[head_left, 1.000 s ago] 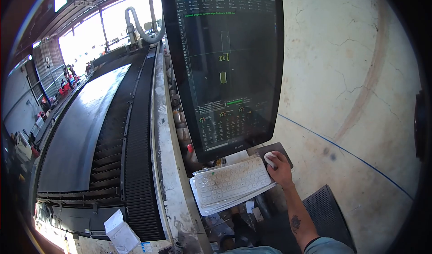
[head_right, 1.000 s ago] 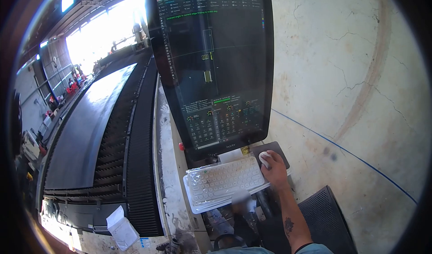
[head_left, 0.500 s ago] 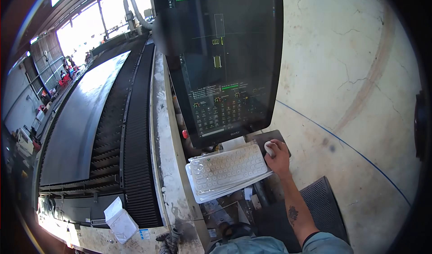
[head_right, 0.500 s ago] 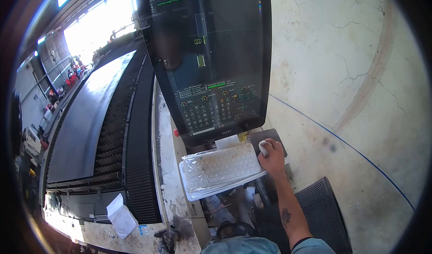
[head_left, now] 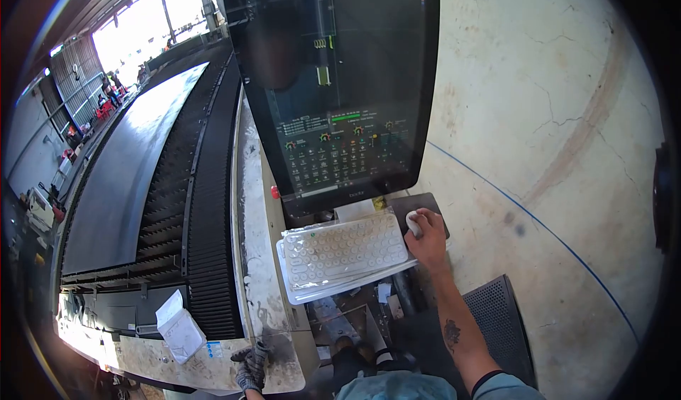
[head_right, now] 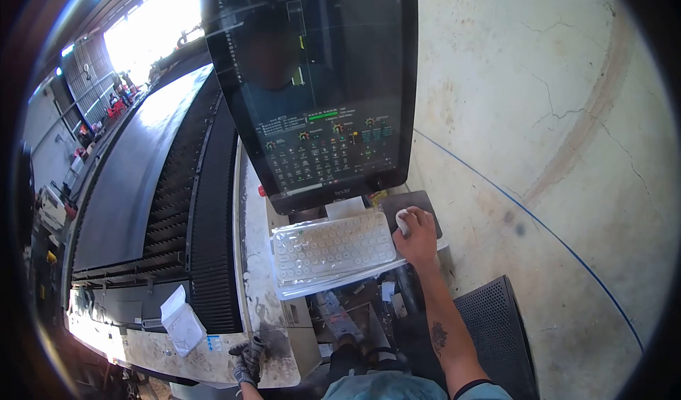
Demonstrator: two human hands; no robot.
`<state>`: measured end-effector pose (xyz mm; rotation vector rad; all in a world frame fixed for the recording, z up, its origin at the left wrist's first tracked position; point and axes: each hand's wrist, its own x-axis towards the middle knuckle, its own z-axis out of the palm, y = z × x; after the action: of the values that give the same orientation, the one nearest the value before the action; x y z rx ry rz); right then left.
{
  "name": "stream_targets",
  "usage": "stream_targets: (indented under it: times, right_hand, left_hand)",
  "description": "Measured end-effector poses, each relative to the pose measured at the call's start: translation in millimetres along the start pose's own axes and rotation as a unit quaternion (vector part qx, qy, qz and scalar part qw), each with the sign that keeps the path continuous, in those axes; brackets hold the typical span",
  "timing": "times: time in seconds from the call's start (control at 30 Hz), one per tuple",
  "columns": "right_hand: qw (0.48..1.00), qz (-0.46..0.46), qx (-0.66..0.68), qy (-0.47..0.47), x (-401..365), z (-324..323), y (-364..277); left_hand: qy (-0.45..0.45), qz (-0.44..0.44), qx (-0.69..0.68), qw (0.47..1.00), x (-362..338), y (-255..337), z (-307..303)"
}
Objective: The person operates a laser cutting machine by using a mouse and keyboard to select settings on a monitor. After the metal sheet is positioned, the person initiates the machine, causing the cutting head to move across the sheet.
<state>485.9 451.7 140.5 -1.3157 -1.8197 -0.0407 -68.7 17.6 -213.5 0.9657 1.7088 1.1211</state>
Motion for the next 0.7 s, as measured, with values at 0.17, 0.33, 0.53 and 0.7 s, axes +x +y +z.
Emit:
stream_targets:
  times: [0.17, 0.33, 0.53, 0.7]
  right_hand:
    - [1.0, 0.004, 0.013, 0.011, -4, 0, 0]
    - [1.0, -0.006, 0.006, 0.013, -3, 0, 5]
    - [1.0, 0.002, -0.003, 0.008, -7, 3, 9]
    - [0.999, 0.026, -0.009, -0.031, -8, 5, 9]
  left_hand:
    - [0.077, -0.205, -0.451, 0.866, 2, 43, 10]
    - [0.112, -0.222, -0.368, 0.896, 14, 19, -4]
    - [0.251, -0.334, -0.137, 0.898, -15, 18, 5]
    - [-0.013, -0.106, 0.069, 0.992, -10, 59, 19]
